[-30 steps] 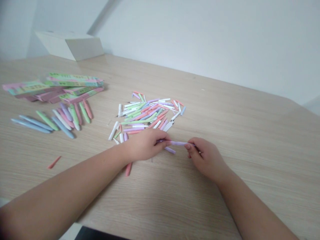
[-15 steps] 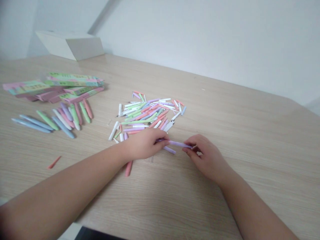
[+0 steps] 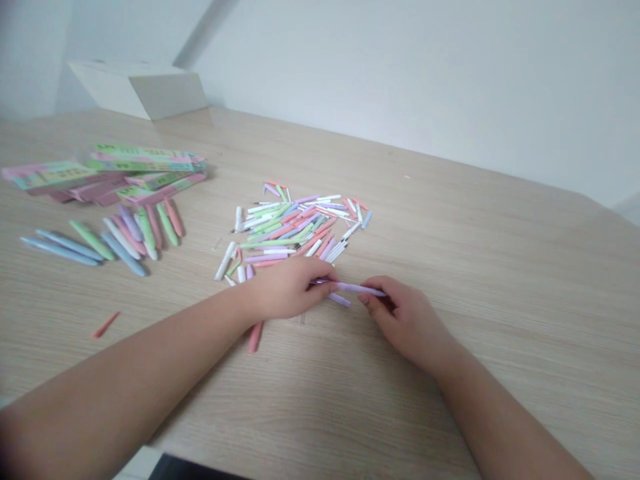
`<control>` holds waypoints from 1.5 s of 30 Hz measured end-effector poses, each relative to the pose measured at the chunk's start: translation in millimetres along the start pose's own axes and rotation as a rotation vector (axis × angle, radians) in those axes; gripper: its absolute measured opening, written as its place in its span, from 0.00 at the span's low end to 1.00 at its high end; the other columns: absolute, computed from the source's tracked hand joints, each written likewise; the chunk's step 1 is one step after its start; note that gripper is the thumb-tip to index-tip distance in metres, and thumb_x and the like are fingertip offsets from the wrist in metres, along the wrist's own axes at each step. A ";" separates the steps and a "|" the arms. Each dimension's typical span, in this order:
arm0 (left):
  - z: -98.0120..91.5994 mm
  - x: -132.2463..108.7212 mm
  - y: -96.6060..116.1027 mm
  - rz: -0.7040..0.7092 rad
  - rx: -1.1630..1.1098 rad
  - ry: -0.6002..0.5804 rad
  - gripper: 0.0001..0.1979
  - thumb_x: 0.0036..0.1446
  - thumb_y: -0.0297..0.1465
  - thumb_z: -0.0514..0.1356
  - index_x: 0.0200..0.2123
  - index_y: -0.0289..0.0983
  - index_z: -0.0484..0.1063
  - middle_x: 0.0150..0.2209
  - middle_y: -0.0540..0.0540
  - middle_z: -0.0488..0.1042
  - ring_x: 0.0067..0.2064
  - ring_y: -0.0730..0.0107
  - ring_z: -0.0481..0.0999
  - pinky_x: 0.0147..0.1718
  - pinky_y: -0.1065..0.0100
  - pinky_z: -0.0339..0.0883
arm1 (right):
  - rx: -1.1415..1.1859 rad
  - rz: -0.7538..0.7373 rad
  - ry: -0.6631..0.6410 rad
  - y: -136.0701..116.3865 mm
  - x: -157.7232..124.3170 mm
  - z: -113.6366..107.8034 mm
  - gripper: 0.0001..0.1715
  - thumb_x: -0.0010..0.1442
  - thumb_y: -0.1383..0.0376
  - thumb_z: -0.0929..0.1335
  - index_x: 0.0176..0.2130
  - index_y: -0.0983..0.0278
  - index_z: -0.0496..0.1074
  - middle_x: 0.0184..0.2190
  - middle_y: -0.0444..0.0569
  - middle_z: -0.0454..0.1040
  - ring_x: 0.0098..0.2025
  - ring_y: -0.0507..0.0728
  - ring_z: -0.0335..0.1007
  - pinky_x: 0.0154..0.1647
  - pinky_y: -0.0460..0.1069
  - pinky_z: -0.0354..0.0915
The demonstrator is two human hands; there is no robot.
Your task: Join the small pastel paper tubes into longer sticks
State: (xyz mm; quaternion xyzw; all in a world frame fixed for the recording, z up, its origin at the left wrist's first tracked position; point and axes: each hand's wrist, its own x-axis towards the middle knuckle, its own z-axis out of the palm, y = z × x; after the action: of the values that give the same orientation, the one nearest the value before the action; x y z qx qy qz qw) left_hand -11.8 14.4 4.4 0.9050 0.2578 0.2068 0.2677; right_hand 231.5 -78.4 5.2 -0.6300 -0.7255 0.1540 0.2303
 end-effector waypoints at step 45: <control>-10.2 -5.0 8.7 -0.110 -0.087 -0.026 0.24 0.69 0.49 0.47 0.32 0.39 0.71 0.27 0.51 0.69 0.31 0.71 0.66 0.29 0.66 0.51 | 0.934 -0.037 0.446 -22.2 -10.3 -10.2 0.07 0.62 0.57 0.73 0.38 0.55 0.74 0.38 0.49 0.78 0.37 0.60 0.77 0.32 0.54 0.74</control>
State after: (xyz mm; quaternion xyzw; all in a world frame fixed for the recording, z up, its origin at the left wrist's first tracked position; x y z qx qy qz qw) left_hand -17.8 9.1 16.2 0.8797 0.2944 0.1909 0.3209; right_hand 219.1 -92.7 23.8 -0.4647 -0.5237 0.3193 0.6386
